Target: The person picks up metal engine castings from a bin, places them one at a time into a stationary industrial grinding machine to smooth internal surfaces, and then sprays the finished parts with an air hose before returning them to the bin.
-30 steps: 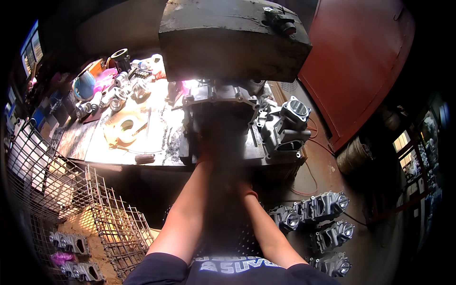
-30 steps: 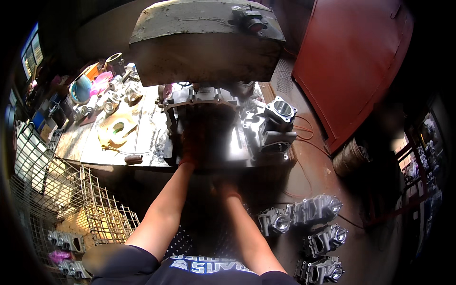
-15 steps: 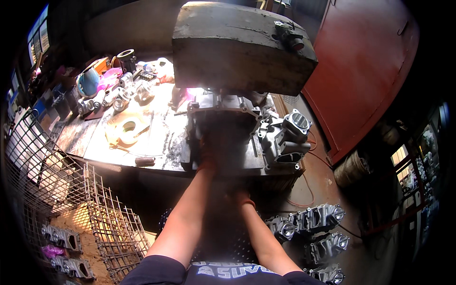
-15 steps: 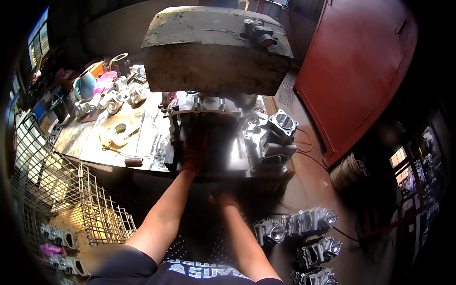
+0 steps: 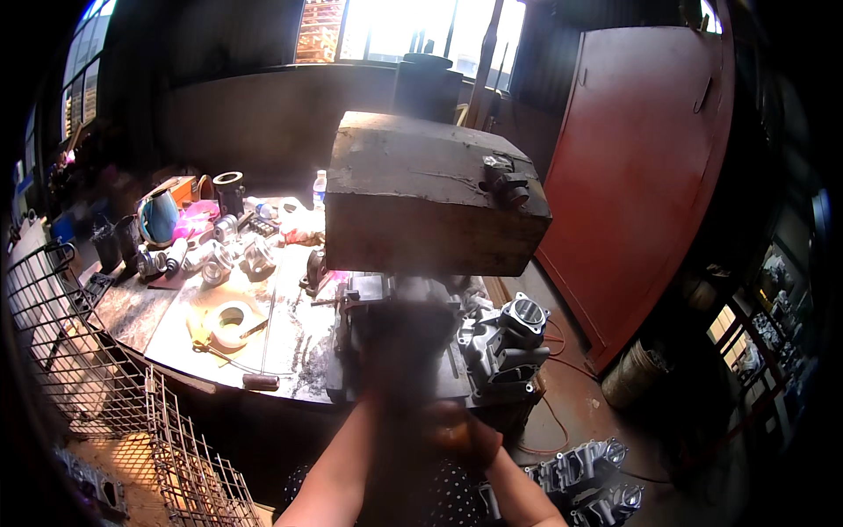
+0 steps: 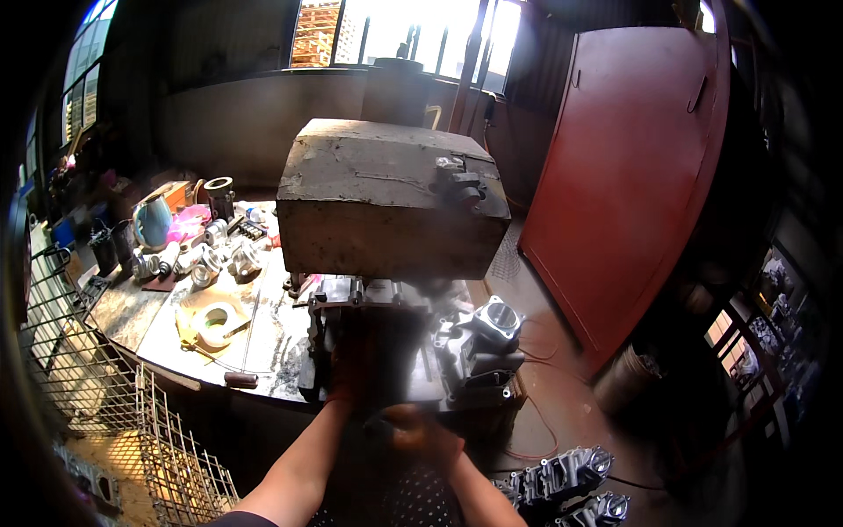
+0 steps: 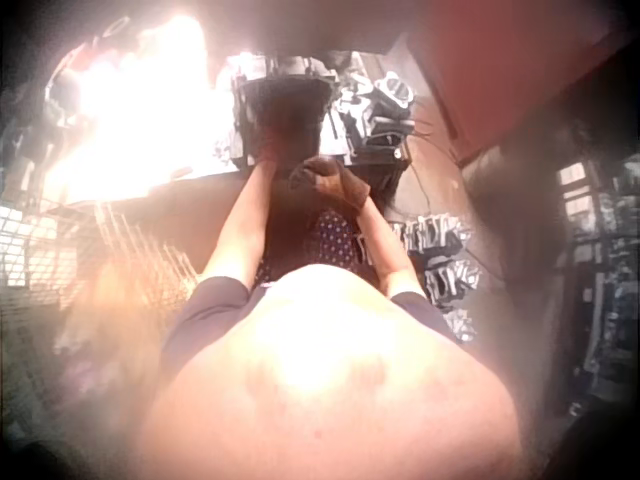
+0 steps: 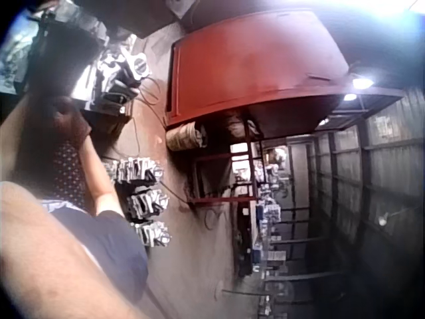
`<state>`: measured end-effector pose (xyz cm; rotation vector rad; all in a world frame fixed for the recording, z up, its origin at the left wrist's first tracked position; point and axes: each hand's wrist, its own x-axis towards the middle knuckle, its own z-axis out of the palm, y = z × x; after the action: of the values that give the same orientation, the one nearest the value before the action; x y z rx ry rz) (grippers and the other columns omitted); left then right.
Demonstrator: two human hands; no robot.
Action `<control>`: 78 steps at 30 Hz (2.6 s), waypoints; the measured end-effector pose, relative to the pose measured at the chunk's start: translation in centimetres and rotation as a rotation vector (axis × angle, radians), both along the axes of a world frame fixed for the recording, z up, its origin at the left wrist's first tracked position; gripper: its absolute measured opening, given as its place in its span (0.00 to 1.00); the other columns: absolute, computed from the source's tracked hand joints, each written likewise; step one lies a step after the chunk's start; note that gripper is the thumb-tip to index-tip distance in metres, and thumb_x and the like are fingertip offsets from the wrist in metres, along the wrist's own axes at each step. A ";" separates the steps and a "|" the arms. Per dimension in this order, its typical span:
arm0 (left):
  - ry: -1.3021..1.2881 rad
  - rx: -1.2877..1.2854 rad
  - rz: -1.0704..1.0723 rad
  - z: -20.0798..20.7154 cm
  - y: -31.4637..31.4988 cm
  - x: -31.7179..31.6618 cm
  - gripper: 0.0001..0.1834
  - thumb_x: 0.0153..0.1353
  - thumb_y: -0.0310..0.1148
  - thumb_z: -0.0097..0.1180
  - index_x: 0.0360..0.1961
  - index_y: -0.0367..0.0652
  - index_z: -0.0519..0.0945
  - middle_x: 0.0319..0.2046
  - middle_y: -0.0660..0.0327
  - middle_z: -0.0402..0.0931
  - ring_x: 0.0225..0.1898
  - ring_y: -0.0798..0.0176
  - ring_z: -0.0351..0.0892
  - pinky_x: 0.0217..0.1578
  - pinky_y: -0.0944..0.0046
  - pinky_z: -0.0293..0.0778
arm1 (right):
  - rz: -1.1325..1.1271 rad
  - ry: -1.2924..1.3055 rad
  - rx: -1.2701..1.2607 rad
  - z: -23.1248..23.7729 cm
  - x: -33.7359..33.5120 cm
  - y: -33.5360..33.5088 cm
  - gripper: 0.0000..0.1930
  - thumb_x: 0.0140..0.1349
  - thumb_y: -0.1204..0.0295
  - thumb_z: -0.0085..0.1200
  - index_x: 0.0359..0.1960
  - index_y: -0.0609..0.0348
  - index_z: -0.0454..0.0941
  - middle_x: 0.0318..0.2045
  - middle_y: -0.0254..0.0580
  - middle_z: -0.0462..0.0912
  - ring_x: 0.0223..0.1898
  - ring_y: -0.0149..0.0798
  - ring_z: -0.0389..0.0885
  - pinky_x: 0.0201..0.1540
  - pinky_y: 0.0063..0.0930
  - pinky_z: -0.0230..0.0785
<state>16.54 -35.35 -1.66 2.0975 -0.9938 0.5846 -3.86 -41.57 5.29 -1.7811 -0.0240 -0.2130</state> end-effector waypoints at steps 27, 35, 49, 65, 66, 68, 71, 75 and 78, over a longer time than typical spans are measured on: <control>0.179 -0.373 -0.047 5.9 5.3 0.9 0.26 0.49 0.45 0.56 0.48 0.42 0.73 0.43 0.47 0.71 0.44 0.46 0.71 0.46 0.51 0.66 | -0.764 -0.559 -1.595 45.5 37.8 -19.5 0.11 0.51 0.68 0.50 0.33 0.59 0.79 0.30 0.49 0.81 0.32 0.42 0.80 0.35 0.36 0.71; 0.222 -0.437 -0.129 7.3 5.7 0.6 0.20 0.52 0.45 0.55 0.41 0.41 0.76 0.38 0.48 0.73 0.40 0.47 0.73 0.42 0.49 0.68 | -0.762 -0.376 -2.015 46.6 38.8 -18.3 0.12 0.46 0.67 0.52 0.29 0.60 0.80 0.28 0.54 0.80 0.31 0.48 0.81 0.34 0.35 0.73; 0.184 -0.270 0.003 7.4 7.2 0.1 0.25 0.55 0.38 0.52 0.53 0.40 0.66 0.51 0.44 0.63 0.53 0.44 0.63 0.54 0.48 0.59 | -0.382 -0.847 -1.347 41.6 28.2 -5.5 0.10 0.58 0.75 0.50 0.42 0.56 0.75 0.35 0.45 0.80 0.36 0.38 0.78 0.45 0.28 0.70; 0.046 -0.165 0.058 -6.6 -2.5 3.7 0.26 0.60 0.40 0.45 0.61 0.49 0.64 0.60 0.51 0.61 0.64 0.54 0.54 0.62 0.53 0.51 | 0.188 0.198 -1.179 -15.8 5.0 -1.6 0.21 0.53 0.65 0.56 0.48 0.60 0.73 0.46 0.53 0.77 0.47 0.47 0.77 0.50 0.35 0.68; 0.053 -0.160 0.095 -6.8 -1.9 4.4 0.26 0.60 0.41 0.45 0.60 0.50 0.65 0.59 0.53 0.62 0.64 0.55 0.55 0.62 0.53 0.51 | 0.210 0.152 -1.166 -19.2 6.3 -2.1 0.21 0.54 0.64 0.56 0.49 0.60 0.73 0.46 0.54 0.77 0.48 0.48 0.77 0.50 0.35 0.68; 0.020 -0.137 0.064 -5.3 -0.9 3.1 0.22 0.61 0.40 0.43 0.57 0.49 0.68 0.57 0.52 0.65 0.62 0.54 0.58 0.61 0.53 0.53 | 0.144 0.192 -0.955 -24.0 6.4 -3.2 0.21 0.56 0.62 0.53 0.49 0.60 0.72 0.45 0.55 0.77 0.48 0.48 0.77 0.50 0.36 0.68; 0.099 -0.175 -0.010 -2.5 1.0 1.3 0.18 0.60 0.34 0.41 0.50 0.45 0.73 0.51 0.51 0.70 0.57 0.53 0.65 0.57 0.53 0.58 | -0.090 0.419 -0.533 -29.5 6.8 -4.1 0.18 0.61 0.61 0.48 0.48 0.59 0.73 0.44 0.54 0.78 0.46 0.47 0.77 0.48 0.36 0.69; 0.123 -0.138 -0.076 -2.3 -0.4 1.1 0.20 0.62 0.39 0.41 0.54 0.47 0.71 0.57 0.52 0.65 0.60 0.53 0.61 0.60 0.53 0.54 | -0.021 0.232 -1.411 -36.5 6.8 -7.9 0.23 0.66 0.69 0.32 0.64 0.53 0.54 0.62 0.43 0.58 0.64 0.41 0.54 0.64 0.33 0.46; 0.254 0.128 -0.072 -2.6 1.0 2.7 0.21 0.65 0.41 0.40 0.57 0.47 0.69 0.61 0.53 0.61 0.64 0.54 0.56 0.64 0.55 0.48 | 0.089 0.347 -1.000 -27.6 6.8 -2.2 0.18 0.65 0.67 0.36 0.54 0.59 0.65 0.52 0.47 0.71 0.55 0.42 0.68 0.55 0.32 0.60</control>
<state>19.25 -34.30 -4.27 2.1725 -0.9764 0.2161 2.89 -43.76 -22.27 -2.7831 0.0483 0.2272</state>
